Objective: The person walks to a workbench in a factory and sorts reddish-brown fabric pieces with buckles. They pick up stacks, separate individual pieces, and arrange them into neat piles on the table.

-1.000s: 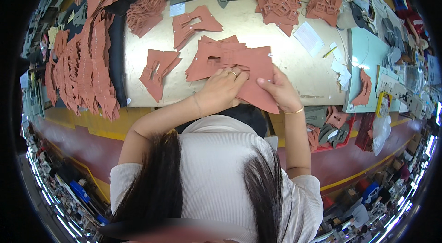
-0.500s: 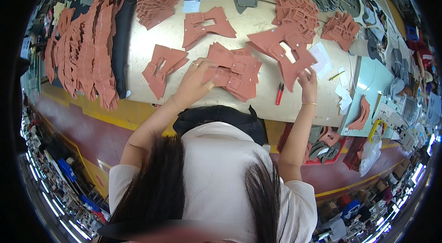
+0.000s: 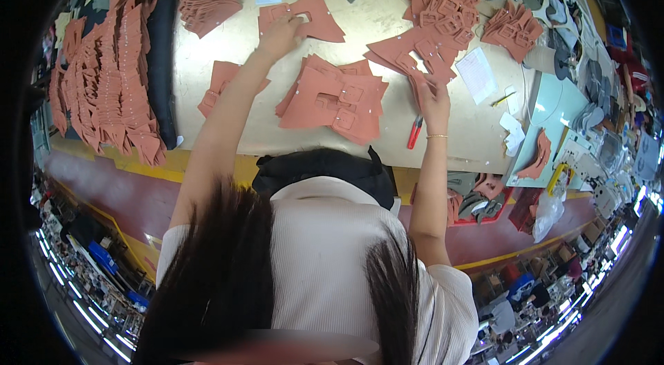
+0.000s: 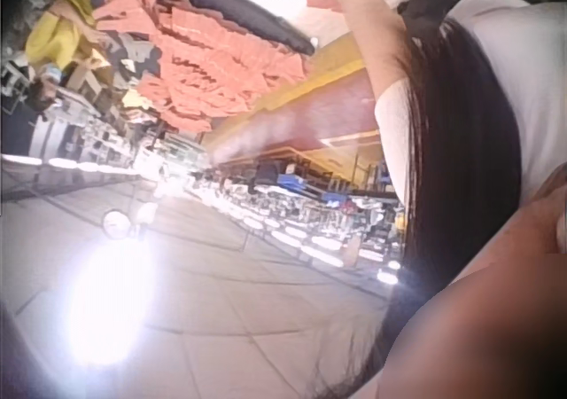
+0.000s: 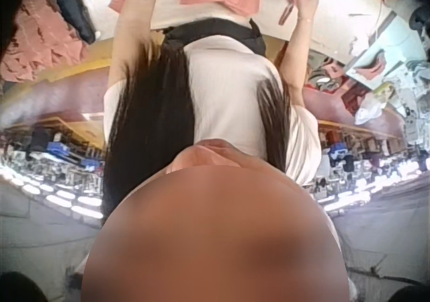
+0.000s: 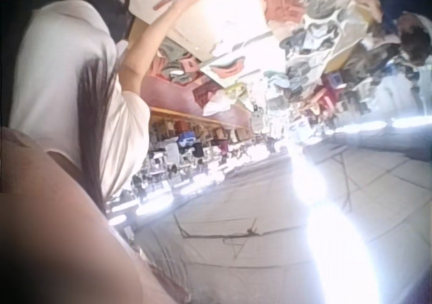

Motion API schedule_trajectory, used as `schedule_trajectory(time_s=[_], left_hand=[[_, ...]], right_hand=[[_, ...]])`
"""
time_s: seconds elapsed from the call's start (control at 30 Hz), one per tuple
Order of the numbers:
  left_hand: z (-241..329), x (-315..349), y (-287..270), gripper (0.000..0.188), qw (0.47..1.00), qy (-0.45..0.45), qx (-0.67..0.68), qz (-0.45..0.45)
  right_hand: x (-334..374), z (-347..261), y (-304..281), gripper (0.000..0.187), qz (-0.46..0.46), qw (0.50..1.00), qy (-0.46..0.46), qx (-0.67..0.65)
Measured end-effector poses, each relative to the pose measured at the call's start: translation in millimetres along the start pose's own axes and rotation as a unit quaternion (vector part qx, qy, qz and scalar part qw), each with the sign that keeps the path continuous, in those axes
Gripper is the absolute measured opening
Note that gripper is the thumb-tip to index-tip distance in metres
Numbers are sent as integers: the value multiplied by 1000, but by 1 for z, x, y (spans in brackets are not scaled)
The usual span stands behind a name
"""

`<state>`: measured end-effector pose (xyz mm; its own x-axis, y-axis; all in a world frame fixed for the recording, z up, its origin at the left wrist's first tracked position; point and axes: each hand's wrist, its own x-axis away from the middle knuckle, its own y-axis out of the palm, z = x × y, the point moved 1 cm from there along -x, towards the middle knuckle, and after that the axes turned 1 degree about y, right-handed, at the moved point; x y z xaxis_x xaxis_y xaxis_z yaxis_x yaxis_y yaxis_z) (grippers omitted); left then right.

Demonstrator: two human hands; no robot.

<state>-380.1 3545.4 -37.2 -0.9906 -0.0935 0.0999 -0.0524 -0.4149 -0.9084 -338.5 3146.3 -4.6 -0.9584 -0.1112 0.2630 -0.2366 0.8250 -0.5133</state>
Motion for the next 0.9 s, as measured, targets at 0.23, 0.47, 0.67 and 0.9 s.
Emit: schedule_trajectory(time_s=[0.23,0.47,0.67,0.9], left_hand=[[-3,-15,-1,36,991,23,-66,-113],[-13,-18,-4,44,995,20,63,-81],[-51,-28,-62,45,871,-160,463,-48],[-92,-12,-119,49,920,-94,376,64]], right_hand=[[39,-40,39,27,-80,996,-36,2],[60,-67,60,47,-137,982,-101,83],[69,-68,66,53,-98,961,-209,151],[76,-72,71,49,-68,963,-194,174]])
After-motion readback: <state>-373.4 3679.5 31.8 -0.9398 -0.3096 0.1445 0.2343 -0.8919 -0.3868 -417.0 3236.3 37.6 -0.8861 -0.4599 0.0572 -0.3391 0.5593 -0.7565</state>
